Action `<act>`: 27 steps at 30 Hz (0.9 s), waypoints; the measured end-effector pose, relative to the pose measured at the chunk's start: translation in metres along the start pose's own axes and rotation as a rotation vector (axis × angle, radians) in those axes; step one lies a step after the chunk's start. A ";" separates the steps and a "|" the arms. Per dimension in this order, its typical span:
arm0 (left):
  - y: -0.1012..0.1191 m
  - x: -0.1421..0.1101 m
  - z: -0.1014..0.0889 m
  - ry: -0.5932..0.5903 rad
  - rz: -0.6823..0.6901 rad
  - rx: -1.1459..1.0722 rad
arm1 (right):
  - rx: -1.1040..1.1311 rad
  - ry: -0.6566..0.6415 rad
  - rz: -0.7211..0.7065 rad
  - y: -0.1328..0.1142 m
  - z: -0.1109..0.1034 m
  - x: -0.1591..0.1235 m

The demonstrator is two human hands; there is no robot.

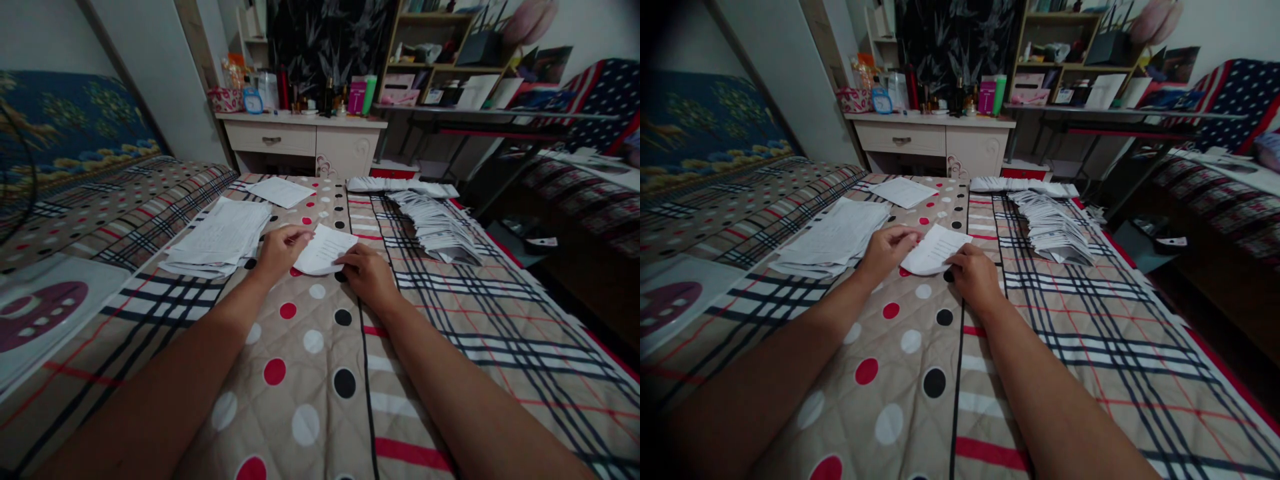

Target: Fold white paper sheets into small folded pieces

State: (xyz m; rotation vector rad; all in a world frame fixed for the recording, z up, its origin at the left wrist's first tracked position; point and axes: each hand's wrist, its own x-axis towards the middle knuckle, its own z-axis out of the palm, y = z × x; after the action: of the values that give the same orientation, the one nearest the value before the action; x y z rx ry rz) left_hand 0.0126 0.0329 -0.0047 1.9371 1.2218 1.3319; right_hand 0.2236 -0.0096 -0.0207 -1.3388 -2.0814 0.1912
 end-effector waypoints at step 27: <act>0.027 -0.019 0.027 -0.441 0.361 0.690 | -0.046 0.159 0.379 0.010 0.004 0.008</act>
State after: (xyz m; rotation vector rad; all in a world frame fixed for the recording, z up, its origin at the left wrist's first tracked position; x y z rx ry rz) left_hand 0.0453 0.0055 -0.0036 2.8477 1.2315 0.5728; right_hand 0.2263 0.0032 -0.0248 -1.7111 -1.6970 0.1910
